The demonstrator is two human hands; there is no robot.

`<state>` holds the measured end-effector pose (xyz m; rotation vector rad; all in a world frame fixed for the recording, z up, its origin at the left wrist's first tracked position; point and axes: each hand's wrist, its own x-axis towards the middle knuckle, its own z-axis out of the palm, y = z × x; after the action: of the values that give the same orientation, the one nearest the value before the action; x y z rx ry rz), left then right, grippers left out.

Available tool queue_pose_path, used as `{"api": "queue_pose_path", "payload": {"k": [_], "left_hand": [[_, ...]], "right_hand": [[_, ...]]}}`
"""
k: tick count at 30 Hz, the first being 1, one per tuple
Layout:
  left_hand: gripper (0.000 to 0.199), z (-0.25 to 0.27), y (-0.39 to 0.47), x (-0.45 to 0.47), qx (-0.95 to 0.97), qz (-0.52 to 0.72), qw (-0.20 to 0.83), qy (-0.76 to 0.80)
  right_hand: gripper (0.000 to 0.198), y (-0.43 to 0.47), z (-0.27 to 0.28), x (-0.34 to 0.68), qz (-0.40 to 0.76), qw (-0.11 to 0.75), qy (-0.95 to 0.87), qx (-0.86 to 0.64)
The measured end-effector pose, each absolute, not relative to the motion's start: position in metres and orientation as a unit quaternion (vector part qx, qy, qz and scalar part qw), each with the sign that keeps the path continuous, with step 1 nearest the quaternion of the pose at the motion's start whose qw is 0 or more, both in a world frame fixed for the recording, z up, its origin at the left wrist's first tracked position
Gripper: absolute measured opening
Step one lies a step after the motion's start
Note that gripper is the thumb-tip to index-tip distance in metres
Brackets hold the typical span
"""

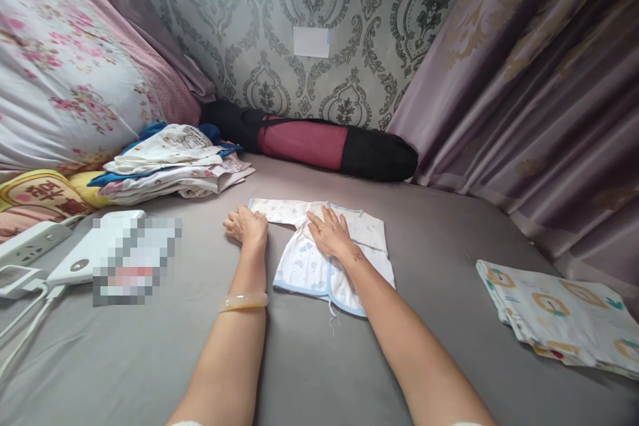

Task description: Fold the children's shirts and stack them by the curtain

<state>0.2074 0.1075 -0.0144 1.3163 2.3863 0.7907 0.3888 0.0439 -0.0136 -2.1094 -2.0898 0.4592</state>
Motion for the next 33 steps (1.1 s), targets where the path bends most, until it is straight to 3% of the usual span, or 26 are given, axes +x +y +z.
{"api": "queue_pose_path", "payload": {"k": [10, 14, 19, 22, 27, 33], "left_hand": [[0.031, -0.02, 0.113, 0.209, 0.456, 0.269, 0.158, 0.834], [0.021, -0.025, 0.121, 0.205, 0.442, 0.359, 0.177, 0.803], [0.009, -0.029, 0.134, 0.203, 0.386, 0.539, 0.291, 0.689], [0.017, -0.025, 0.136, 0.206, 0.336, 0.628, 0.385, 0.586], [0.042, -0.019, 0.134, 0.215, 0.269, 0.666, 0.529, 0.452], [0.051, -0.017, 0.131, 0.223, 0.268, 0.671, 0.563, 0.401]], "right_hand": [[0.051, 0.051, -0.017, 0.379, 0.142, 0.108, -0.7, -0.691], [0.049, 0.054, -0.016, 0.376, 0.138, 0.111, -0.7, -0.692], [0.046, 0.055, -0.009, 0.378, 0.11, 0.117, -0.697, -0.698], [0.048, 0.058, -0.009, 0.377, 0.095, 0.105, -0.696, -0.704], [0.055, 0.066, -0.012, 0.373, 0.09, 0.078, -0.688, -0.716], [0.061, 0.069, -0.009, 0.373, 0.107, 0.062, -0.695, -0.709]]}}
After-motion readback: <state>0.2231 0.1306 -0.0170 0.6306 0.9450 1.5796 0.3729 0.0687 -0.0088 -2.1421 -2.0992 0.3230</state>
